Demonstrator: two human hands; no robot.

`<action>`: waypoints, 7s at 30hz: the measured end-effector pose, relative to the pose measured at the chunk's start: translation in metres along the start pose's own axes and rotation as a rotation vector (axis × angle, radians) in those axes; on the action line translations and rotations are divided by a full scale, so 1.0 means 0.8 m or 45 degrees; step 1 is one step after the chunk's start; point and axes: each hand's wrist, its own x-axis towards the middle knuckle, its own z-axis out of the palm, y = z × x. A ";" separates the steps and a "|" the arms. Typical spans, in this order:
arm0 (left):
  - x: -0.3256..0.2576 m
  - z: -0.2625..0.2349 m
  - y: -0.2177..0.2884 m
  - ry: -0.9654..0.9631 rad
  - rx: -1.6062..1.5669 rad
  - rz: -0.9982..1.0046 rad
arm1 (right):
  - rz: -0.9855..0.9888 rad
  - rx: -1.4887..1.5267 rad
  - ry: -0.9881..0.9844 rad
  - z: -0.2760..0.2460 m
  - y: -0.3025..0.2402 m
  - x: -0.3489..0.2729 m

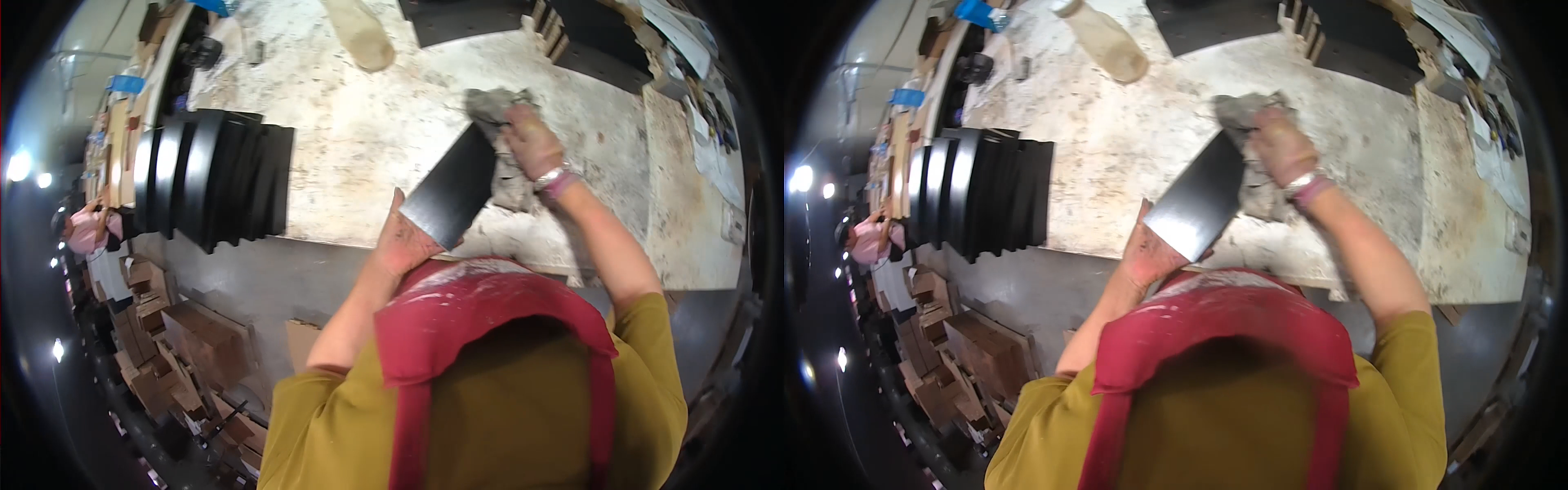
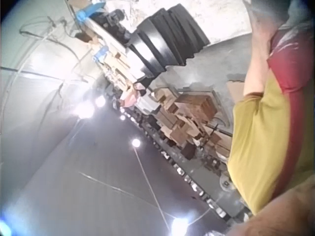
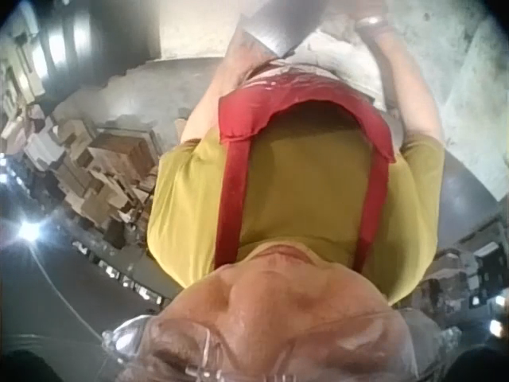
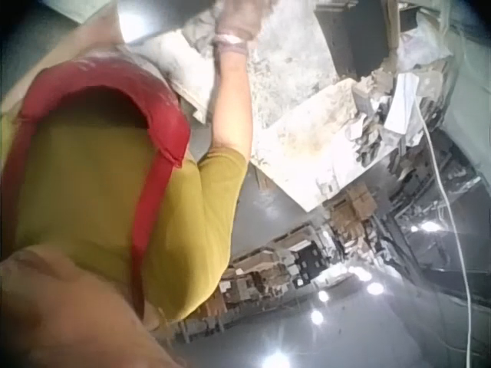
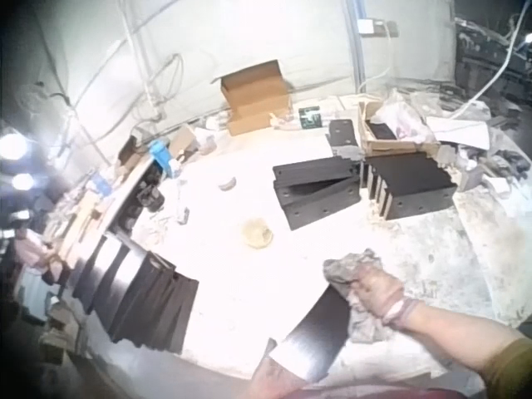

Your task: The person wipes black rectangular furniture parts using a cloth and a liquid from a bottle. The person handles the parts one at a time, applying the liquid and wiping both sides before stacking them on the table.

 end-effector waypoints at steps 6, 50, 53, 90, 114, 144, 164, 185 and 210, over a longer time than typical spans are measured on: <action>0.002 0.020 0.006 0.452 0.702 0.651 | 0.275 -0.128 -0.097 0.006 0.028 -0.003; -0.294 0.229 0.199 1.581 3.579 1.596 | 0.332 0.818 -0.546 -0.039 -0.125 -0.017; -0.343 0.201 0.283 1.683 3.333 1.420 | 0.290 0.368 -0.508 -0.060 -0.123 -0.022; 0.078 0.112 0.070 0.384 1.099 0.580 | 0.545 0.459 0.649 -0.130 -0.042 -0.078; 0.051 0.054 0.059 0.267 0.884 0.200 | 0.167 -0.424 0.072 -0.034 -0.020 0.020; 0.069 0.153 0.050 -0.155 1.943 0.331 | 0.339 1.497 0.348 -0.126 -0.074 -0.082; 0.032 0.301 -0.012 -1.149 3.100 1.350 | 0.081 1.232 0.998 -0.240 -0.050 -0.197; 0.084 0.364 -0.044 -1.135 2.475 0.816 | 0.386 -0.119 0.996 -0.233 -0.124 -0.228; 0.078 0.200 0.009 -0.192 0.736 -0.126 | 0.266 2.293 0.585 -0.097 -0.196 -0.093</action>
